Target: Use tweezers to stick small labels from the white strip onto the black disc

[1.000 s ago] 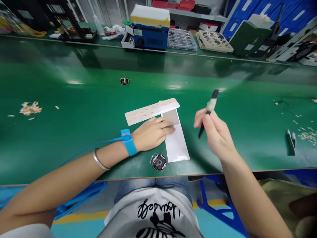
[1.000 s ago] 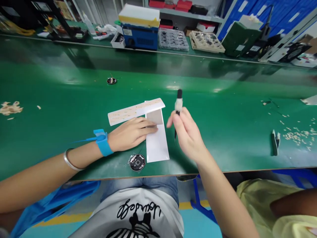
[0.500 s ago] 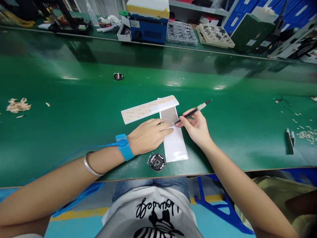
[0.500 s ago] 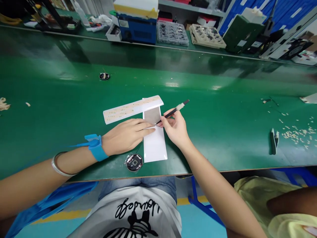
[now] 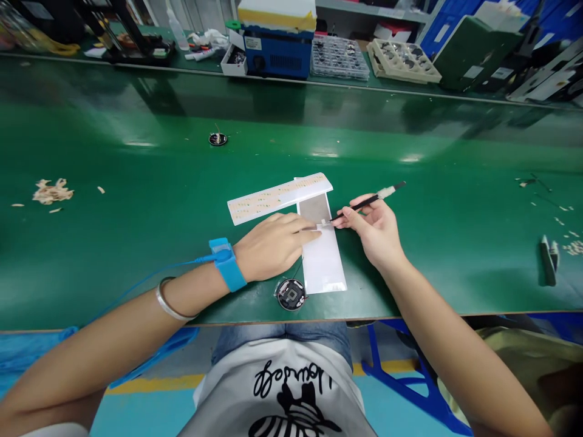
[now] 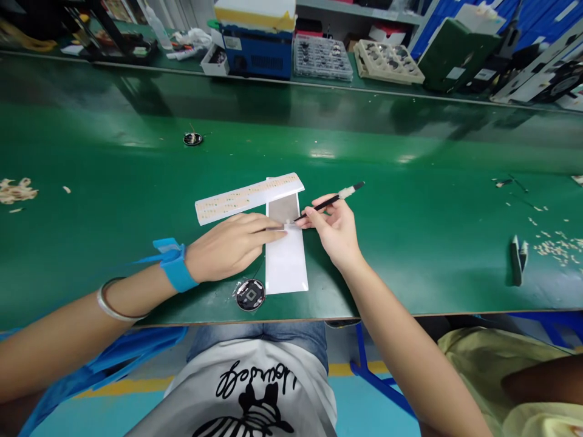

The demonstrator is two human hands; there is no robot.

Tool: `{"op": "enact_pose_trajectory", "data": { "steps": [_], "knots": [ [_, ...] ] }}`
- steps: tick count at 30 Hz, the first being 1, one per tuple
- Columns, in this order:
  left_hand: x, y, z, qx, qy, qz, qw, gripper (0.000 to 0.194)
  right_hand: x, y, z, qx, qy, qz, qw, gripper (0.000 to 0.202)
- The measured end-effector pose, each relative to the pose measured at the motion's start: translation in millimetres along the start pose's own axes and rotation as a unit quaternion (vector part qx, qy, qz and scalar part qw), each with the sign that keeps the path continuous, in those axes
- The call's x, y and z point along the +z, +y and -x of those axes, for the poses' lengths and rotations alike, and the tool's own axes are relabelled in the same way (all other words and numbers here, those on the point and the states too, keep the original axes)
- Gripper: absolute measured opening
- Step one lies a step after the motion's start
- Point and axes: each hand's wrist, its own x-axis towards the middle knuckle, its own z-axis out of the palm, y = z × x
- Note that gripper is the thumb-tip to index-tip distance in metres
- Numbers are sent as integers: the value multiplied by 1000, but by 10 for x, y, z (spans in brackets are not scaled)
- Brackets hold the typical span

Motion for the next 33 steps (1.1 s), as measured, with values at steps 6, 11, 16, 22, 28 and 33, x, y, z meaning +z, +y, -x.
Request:
{"op": "enact_pose_trajectory", "data": {
  "steps": [6,11,16,22,28,33],
  "knots": [
    [-59,597,435,-223,59,-36,972,63,14,-253,347,-50,56,-21,997,24],
    [118,857,611,-232,62,46,970,53,72,-245,737,-24,46,-35,998,11],
    [213,920,651,-270,131,111,947,61,115,-173,1013,-25,57,-21,998,7],
    [331,947,647,-268,147,118,945,23,355,-68,1408,-50,159,43,985,13],
    [337,965,677,-256,167,112,946,11,491,49,1596,-109,174,84,975,20],
    [340,939,695,-254,213,197,923,13,544,135,1676,-149,162,111,969,26]
  ]
}}
